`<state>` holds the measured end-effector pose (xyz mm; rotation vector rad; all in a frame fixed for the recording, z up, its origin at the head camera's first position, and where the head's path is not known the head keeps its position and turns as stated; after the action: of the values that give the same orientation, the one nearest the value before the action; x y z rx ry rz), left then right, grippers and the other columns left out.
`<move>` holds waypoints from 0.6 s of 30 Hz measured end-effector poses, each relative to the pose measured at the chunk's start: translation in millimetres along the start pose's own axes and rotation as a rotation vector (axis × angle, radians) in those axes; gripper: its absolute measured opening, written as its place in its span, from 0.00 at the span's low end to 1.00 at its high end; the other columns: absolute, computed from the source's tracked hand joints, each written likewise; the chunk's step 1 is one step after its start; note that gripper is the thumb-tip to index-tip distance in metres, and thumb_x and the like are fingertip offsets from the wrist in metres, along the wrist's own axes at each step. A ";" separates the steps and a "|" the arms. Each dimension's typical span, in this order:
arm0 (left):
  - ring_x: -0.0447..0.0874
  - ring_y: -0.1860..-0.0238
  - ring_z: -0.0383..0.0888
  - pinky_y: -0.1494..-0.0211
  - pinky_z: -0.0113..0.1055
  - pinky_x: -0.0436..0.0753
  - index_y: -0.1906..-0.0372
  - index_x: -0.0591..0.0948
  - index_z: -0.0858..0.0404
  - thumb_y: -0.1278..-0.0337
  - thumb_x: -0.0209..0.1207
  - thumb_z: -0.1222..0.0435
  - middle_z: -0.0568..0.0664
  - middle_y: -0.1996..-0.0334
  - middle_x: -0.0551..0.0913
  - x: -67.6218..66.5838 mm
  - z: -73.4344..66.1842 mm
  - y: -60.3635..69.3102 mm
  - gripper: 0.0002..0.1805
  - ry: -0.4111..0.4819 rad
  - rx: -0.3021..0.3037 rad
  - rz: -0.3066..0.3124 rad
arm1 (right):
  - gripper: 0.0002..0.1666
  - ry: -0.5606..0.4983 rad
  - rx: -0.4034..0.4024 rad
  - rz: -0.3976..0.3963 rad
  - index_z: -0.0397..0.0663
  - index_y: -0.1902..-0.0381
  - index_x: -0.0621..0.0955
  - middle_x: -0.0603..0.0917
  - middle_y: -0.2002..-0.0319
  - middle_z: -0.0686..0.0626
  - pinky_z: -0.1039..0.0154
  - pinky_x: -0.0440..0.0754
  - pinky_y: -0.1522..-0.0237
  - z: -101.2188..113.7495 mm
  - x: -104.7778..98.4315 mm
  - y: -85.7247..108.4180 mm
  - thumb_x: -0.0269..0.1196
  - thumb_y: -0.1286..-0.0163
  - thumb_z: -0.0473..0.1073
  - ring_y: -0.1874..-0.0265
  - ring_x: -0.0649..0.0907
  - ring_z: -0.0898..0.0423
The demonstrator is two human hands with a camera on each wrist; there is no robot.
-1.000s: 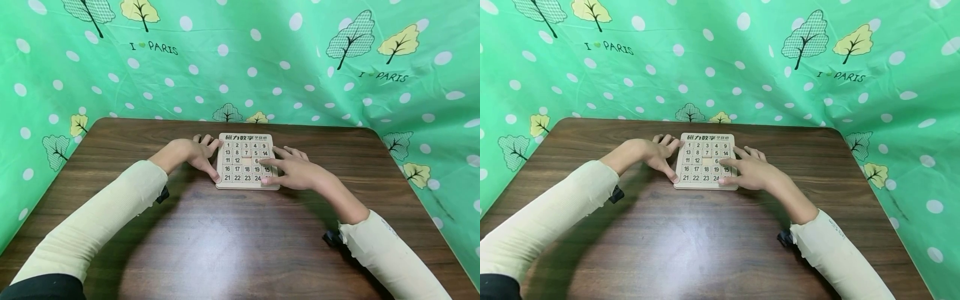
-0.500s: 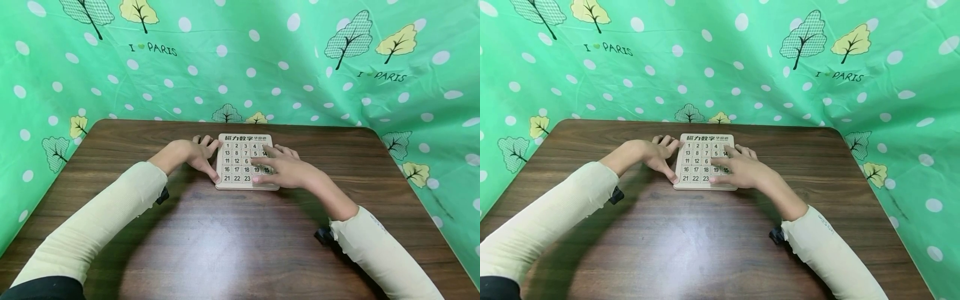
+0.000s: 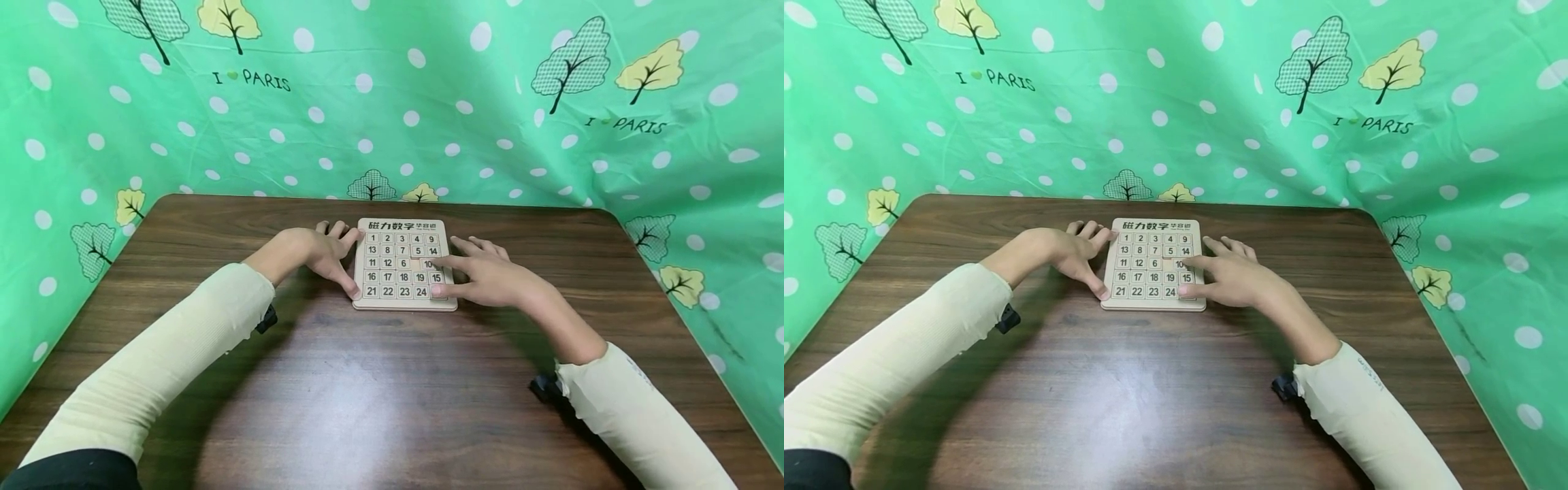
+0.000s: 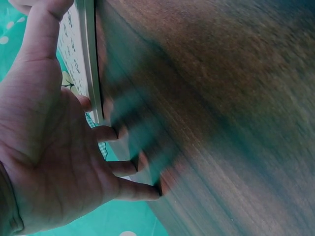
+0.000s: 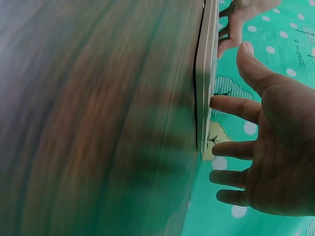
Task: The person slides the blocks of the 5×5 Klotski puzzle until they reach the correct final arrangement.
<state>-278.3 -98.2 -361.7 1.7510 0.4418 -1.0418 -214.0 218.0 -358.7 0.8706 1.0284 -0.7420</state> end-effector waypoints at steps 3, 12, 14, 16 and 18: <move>0.38 0.08 0.78 0.12 0.80 0.55 0.05 0.38 0.49 0.46 0.72 0.23 0.65 0.06 0.41 0.1 0.3 0.1 0.78 -0.002 0.002 -0.002 | 0.46 -0.002 -0.018 0.007 0.67 0.13 0.74 0.56 0.08 0.33 0.14 0.52 0.17 7.7 1.0 -3.8 0.66 0.22 0.76 0.10 0.53 0.22; 0.37 0.08 0.78 0.11 0.80 0.53 0.05 0.39 0.49 0.47 0.72 0.23 0.65 0.07 0.42 -0.4 -0.8 -0.8 0.78 0.007 0.011 0.002 | 0.46 0.003 0.012 0.000 0.64 0.14 0.75 0.55 0.08 0.33 0.13 0.51 0.17 3.2 -5.9 -6.2 0.64 0.21 0.76 0.11 0.53 0.20; 0.37 0.08 0.78 0.12 0.80 0.53 0.05 0.39 0.49 0.47 0.73 0.23 0.65 0.07 0.41 -0.9 -0.6 -0.6 0.78 0.007 0.007 0.000 | 0.47 0.013 0.024 0.001 0.62 0.14 0.74 0.55 0.08 0.32 0.13 0.52 0.18 -0.3 -6.8 -6.6 0.63 0.20 0.76 0.11 0.54 0.19; 0.37 0.08 0.78 0.12 0.81 0.53 0.05 0.39 0.49 0.47 0.73 0.23 0.65 0.06 0.41 -1.1 -0.3 -0.4 0.78 0.007 0.005 0.000 | 0.47 0.018 0.029 0.007 0.61 0.13 0.74 0.55 0.08 0.31 0.13 0.53 0.18 -2.5 -6.8 -6.6 0.63 0.20 0.76 0.12 0.54 0.19; 0.36 0.08 0.78 0.12 0.81 0.52 0.05 0.39 0.49 0.47 0.73 0.23 0.65 0.06 0.40 -1.2 -0.2 -0.1 0.79 0.009 0.003 0.002 | 0.48 0.019 0.032 0.015 0.61 0.13 0.73 0.56 0.09 0.30 0.13 0.54 0.18 -3.5 -6.6 -5.6 0.63 0.20 0.76 0.12 0.55 0.19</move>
<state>-279.0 -97.8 -360.8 1.7589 0.4436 -1.0341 -222.4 219.2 -354.9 0.9141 1.0280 -0.7402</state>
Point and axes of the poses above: each hand's wrist, its own y-axis away from the middle knuckle, its own x-axis out of the palm, z = x × y, the point moved 2 cm from there along -y, towards the middle knuckle
